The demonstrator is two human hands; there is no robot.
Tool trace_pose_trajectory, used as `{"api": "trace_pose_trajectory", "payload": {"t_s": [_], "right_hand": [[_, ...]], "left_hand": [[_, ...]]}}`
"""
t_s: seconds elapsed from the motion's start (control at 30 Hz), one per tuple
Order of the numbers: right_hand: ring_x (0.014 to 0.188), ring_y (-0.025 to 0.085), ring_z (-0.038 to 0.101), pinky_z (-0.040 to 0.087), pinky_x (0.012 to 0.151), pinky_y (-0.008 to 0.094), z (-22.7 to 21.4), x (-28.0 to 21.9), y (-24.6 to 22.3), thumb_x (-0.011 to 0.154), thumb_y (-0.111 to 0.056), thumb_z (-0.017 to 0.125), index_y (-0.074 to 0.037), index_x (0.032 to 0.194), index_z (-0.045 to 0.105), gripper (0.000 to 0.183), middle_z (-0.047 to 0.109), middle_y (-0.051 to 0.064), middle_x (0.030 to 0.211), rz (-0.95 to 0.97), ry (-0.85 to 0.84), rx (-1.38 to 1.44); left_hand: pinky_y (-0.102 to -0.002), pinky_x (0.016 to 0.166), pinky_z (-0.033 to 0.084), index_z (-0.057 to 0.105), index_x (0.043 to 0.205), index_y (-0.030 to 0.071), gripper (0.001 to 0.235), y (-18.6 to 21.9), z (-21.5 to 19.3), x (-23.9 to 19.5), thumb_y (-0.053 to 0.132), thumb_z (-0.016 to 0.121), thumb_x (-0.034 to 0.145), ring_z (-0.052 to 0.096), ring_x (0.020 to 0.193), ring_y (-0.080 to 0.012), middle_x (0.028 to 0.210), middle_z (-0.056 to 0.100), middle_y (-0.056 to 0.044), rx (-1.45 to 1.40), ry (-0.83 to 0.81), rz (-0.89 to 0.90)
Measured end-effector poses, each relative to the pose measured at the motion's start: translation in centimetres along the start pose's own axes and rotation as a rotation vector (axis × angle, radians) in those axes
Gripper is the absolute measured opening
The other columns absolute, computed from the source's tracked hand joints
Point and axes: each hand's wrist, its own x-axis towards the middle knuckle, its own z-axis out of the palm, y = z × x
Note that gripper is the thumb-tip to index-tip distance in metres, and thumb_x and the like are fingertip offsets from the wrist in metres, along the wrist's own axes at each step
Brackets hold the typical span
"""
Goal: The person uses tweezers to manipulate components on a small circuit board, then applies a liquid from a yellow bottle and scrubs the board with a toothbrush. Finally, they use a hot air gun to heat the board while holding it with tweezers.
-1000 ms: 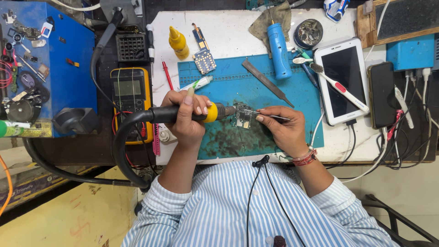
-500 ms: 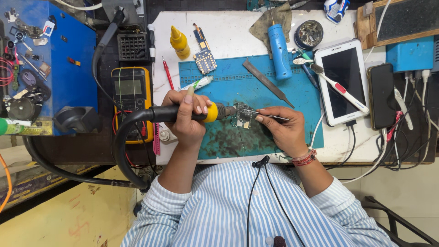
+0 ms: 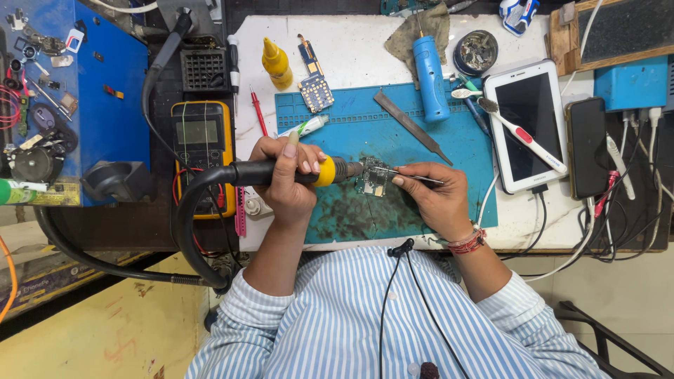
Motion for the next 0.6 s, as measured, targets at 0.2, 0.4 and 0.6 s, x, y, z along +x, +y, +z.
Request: {"api": "trace_pose_trajectory", "payload": {"t_s": [0.2, 0.4, 0.6], "right_hand": [[0.095, 0.013, 0.074, 0.06, 0.086, 0.025, -0.05, -0.06, 0.05, 0.091, 0.004, 0.076, 0.002, 0.106, 0.075, 0.016, 0.077, 0.012, 0.106, 0.015, -0.001, 0.001], [0.096, 0.013, 0.074, 0.06, 0.087, 0.025, -0.07, -0.05, 0.07, 0.091, 0.005, 0.076, 0.002, 0.106, 0.075, 0.015, 0.077, 0.012, 0.106, 0.003, -0.003, 0.012], [0.095, 0.013, 0.074, 0.06, 0.087, 0.025, -0.05, -0.08, 0.09, 0.091, 0.005, 0.076, 0.002, 0.105, 0.075, 0.015, 0.077, 0.012, 0.105, 0.005, -0.003, 0.023]], "left_hand": [[-0.042, 0.077, 0.055, 0.045, 0.089, 0.008, 0.019, 0.02, 0.02, 0.01, 0.006, 0.056, 0.105, 0.055, 0.067, -0.0173, 0.072, 0.049, -0.004, -0.003, 0.001, 0.0], [-0.042, 0.077, 0.055, 0.045, 0.089, 0.008, 0.019, 0.1, 0.07, 0.0, 0.006, 0.056, 0.105, 0.055, 0.067, -0.0173, 0.072, 0.049, -0.004, 0.007, -0.004, 0.006], [-0.042, 0.078, 0.055, 0.045, 0.089, 0.008, 0.019, 0.07, 0.05, -0.05, 0.006, 0.056, 0.105, 0.056, 0.068, -0.0173, 0.072, 0.049, -0.004, 0.001, -0.007, -0.005]]}}
